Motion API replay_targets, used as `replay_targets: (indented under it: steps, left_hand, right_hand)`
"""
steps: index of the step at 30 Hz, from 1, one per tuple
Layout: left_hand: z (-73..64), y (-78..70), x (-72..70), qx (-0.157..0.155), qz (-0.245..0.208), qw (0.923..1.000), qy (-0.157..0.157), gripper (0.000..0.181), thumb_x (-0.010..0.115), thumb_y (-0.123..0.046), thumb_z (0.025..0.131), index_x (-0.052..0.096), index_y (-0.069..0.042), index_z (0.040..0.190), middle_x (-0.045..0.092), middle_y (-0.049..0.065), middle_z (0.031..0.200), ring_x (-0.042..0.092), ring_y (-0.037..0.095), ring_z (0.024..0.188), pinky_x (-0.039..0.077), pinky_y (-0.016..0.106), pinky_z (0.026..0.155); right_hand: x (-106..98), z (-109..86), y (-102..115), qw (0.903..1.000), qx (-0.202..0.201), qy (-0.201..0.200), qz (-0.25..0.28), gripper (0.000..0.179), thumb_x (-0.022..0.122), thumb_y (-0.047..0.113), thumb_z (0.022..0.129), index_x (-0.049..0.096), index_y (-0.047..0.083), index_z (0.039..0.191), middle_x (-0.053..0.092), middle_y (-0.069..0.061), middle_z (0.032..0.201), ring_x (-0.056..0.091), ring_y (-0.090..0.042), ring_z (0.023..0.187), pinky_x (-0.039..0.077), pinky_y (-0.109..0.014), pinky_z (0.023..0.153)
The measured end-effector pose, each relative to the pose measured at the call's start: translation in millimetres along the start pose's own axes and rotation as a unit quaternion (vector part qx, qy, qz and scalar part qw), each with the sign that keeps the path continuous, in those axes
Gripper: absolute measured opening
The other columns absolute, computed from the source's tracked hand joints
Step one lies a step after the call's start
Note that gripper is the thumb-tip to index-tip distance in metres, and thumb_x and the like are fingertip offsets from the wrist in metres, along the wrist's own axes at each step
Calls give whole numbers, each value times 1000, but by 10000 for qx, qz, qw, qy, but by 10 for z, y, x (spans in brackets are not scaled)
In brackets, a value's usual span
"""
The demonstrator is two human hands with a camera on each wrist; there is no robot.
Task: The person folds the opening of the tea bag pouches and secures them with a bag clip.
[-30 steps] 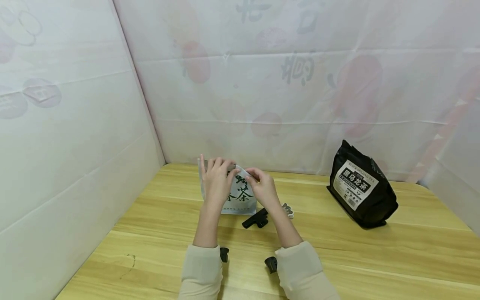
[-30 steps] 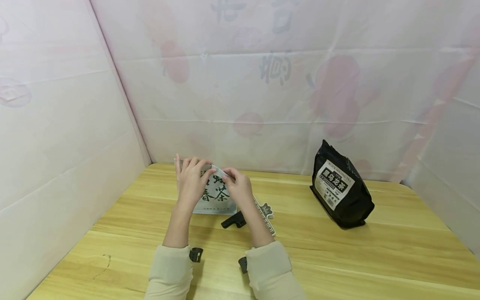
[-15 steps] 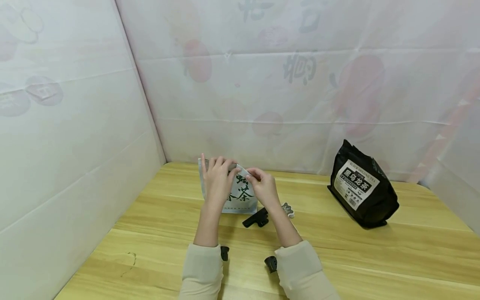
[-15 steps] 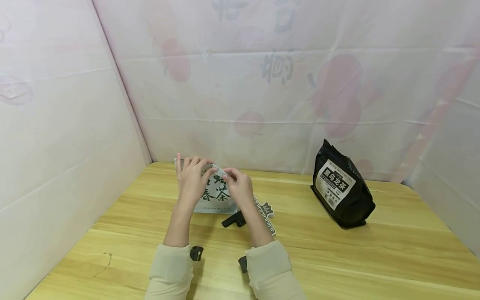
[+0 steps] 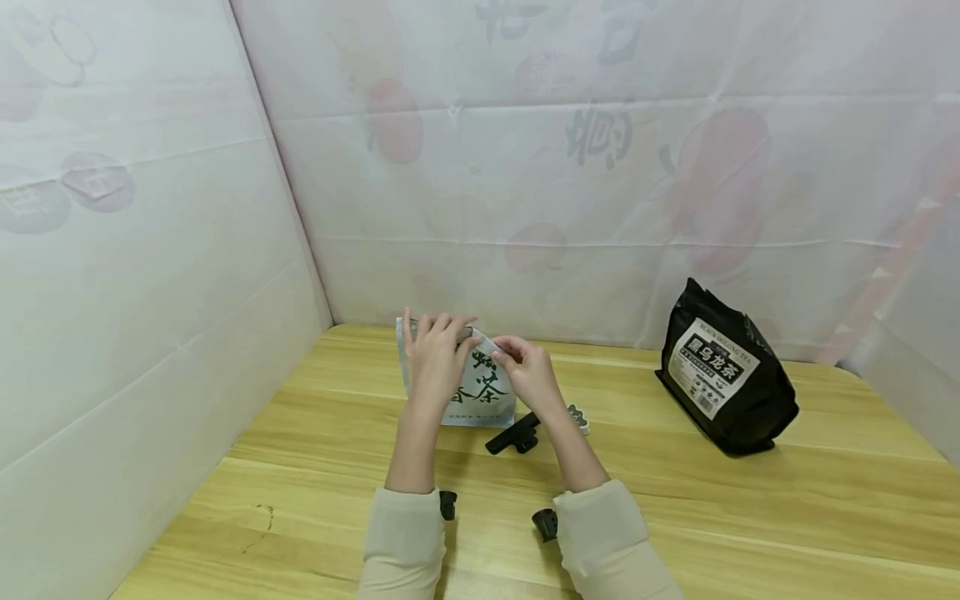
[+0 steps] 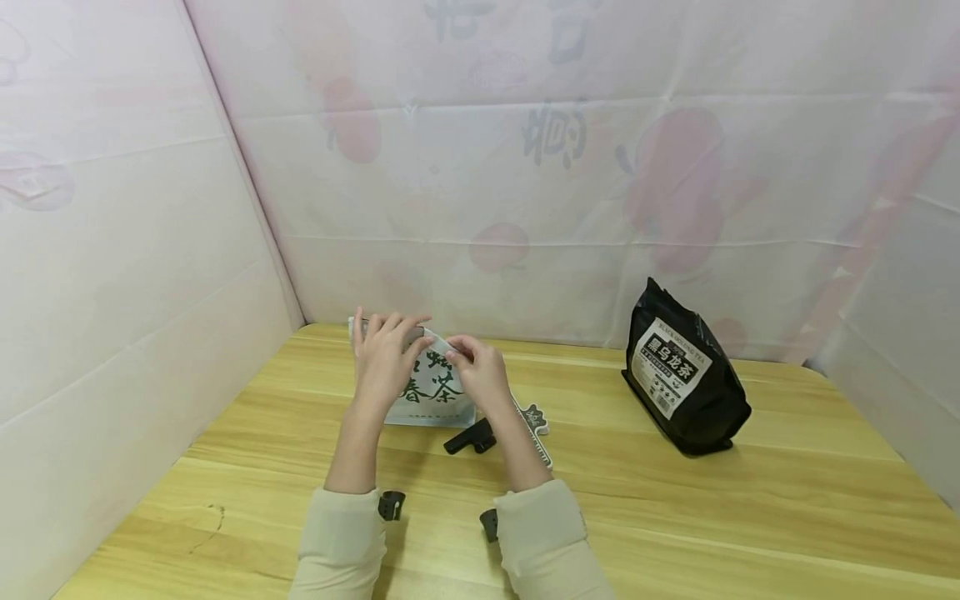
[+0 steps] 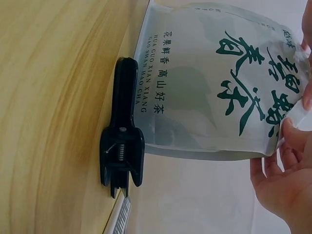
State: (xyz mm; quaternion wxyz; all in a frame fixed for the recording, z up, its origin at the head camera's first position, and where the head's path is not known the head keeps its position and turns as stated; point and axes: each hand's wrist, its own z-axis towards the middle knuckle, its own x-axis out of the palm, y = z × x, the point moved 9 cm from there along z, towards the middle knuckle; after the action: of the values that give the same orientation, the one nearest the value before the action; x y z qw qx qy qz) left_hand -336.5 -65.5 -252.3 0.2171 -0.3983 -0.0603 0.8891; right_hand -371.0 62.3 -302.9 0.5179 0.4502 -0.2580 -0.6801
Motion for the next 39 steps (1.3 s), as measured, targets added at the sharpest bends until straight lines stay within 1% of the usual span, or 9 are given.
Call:
replay_targets:
  steps: [3, 6, 8, 13, 15, 23, 29, 34, 39]
  left_hand:
    - [0, -1, 11, -1, 65, 10000, 44, 24, 63, -34, 84, 68, -20, 103, 60, -4, 95, 47, 21, 104, 0, 46, 108]
    - [0, -3, 16, -1, 109, 9999, 59, 21, 63, -34, 84, 69, -18, 97, 59, -4, 93, 47, 21, 104, 0, 46, 108]
    - [1, -1, 20, -13, 134, 9999, 106, 21, 63, -34, 84, 69, -17, 96, 59, -4, 93, 47, 21, 104, -3, 44, 108]
    - [0, 1, 17, 29, 221, 9996, 183, 22, 63, -34, 84, 69, -18, 97, 59, -3, 94, 47, 21, 104, -2, 45, 108]
    - [-1, 2, 10, 55, 230, 9996, 166, 21, 63, -35, 84, 69, -18, 96, 59, -4, 93, 48, 21, 104, 2, 47, 108]
    - [5, 1, 23, 29, 274, 9992, 300, 21, 62, -36, 85, 69, -20, 97, 59, -5, 93, 47, 20, 107, -2, 44, 108]
    - [3, -9, 22, 49, 265, 9992, 307, 21, 62, -35, 85, 69, -19, 98, 59, -5, 93, 46, 20, 108, 1, 46, 108]
    - [-1, -6, 16, 60, 242, 9993, 280, 21, 62, -35, 86, 69, -19, 98, 59, -5, 93, 46, 20, 108, 2, 46, 108]
    - [-3, -9, 12, 64, 192, 9994, 265, 21, 62, -35, 85, 69, -19, 97, 59, -5, 94, 46, 20, 107, 0, 45, 108]
  right_hand:
    - [5, 1, 0, 10000, -27, 39, 24, 13, 59, 2, 88, 66, -1, 99, 65, -10, 88, 60, -21, 78, 50, -31, 67]
    - [5, 4, 1, 10000, -11, 48, 49, 13, 59, 2, 88, 66, -1, 98, 65, -10, 88, 60, -21, 78, 50, -31, 67]
    - [4, 3, 4, 10000, 3, 57, 45, 12, 59, 2, 88, 66, -1, 98, 65, -10, 88, 60, -21, 77, 50, -31, 67]
    - [10, -3, 8, 9998, 65, 177, 2, 13, 59, 3, 89, 66, -1, 99, 64, -9, 88, 59, -21, 78, 49, -31, 67]
    - [13, -3, 8, 9996, 90, 269, -19, 13, 59, 4, 89, 65, 0, 100, 64, -9, 88, 59, -21, 78, 49, -31, 68]
    - [16, -7, -26, 9960, 304, 833, 123, 21, 58, 10, 91, 63, 2, 109, 64, -9, 101, 59, -22, 91, 49, -35, 78]
    - [-22, -9, -77, 9935, 384, 1070, -22, 24, 59, 13, 91, 63, 3, 112, 63, -9, 104, 60, -22, 93, 50, -36, 78]
    - [-41, -6, -84, 9945, 331, 995, -66, 22, 60, 11, 90, 64, 2, 110, 64, -10, 103, 61, -23, 92, 50, -36, 78]
    - [-65, 4, -66, 9981, 251, 535, -199, 17, 62, 7, 87, 67, 0, 102, 66, -10, 94, 62, -23, 86, 51, -34, 73]
